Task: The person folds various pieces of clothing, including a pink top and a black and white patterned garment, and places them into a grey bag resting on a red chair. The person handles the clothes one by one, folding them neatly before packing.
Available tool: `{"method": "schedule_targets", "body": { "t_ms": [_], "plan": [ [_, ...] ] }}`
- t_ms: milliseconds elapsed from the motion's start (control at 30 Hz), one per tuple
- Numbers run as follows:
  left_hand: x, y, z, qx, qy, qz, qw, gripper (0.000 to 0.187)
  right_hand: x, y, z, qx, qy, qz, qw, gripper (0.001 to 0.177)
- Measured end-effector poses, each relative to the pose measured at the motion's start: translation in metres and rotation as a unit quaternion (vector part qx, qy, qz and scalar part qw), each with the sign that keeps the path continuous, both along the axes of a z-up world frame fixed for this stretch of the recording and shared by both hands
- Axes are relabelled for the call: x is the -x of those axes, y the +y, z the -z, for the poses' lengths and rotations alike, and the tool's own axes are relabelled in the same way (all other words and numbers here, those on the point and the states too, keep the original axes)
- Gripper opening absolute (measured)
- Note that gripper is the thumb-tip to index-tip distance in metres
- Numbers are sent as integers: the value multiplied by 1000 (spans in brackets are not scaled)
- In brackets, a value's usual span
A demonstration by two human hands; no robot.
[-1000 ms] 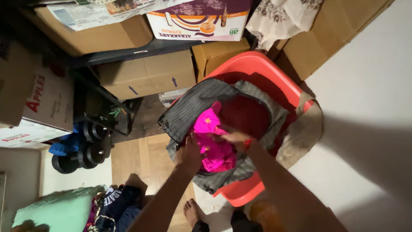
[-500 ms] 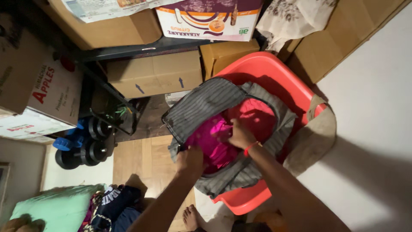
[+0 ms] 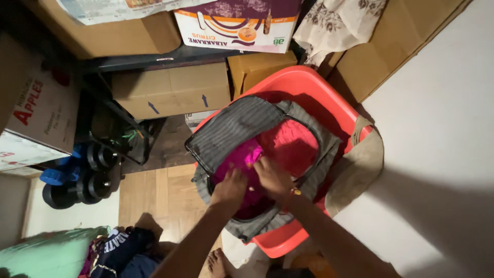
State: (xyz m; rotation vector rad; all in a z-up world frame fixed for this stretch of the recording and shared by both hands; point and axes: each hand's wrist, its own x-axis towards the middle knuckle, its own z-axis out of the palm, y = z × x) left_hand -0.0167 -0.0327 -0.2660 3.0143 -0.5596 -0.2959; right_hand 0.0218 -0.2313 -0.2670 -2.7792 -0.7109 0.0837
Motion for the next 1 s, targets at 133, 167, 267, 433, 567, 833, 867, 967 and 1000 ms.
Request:
{"method": "schedule_targets", "body": {
  "t_ms": [133, 167, 267, 433, 567, 833, 867, 967, 1000],
  "plan": [
    [-20, 11, 25, -25, -32, -28, 999, 43, 12, 17, 11, 18, -70, -103, 992, 78],
    [-21, 15, 30, -38, -5, -36, 999, 48, 16, 18, 13, 40, -52, -104, 992, 80],
    [-27, 28, 38, -74, 31, -54, 995, 64, 22, 27, 21, 93, -13, -81, 992, 81],
    [-32, 25, 48, -79, 91, -78, 990, 73, 16, 28, 43, 75, 7, -68, 995, 86],
    [-39, 22, 43, -77, 141, -110, 981, 78, 5, 33, 77, 98, -38, -78, 991, 94],
    [-35, 13, 79, -10, 5, -103, 995, 75, -3, 25, 56, 107, 12, -106, 989, 92],
    [-29, 12, 78, 4, 3, -97, 995, 73, 4, 24, 42, 127, 15, -108, 986, 92],
    [-8, 6, 46, 28, 43, -89, 995, 71, 18, 18, 10, 83, 26, -88, 992, 79],
    [1, 1, 28, 27, 65, -99, 993, 70, 21, 15, 0, 50, 29, -76, 995, 73]
  ]
}}
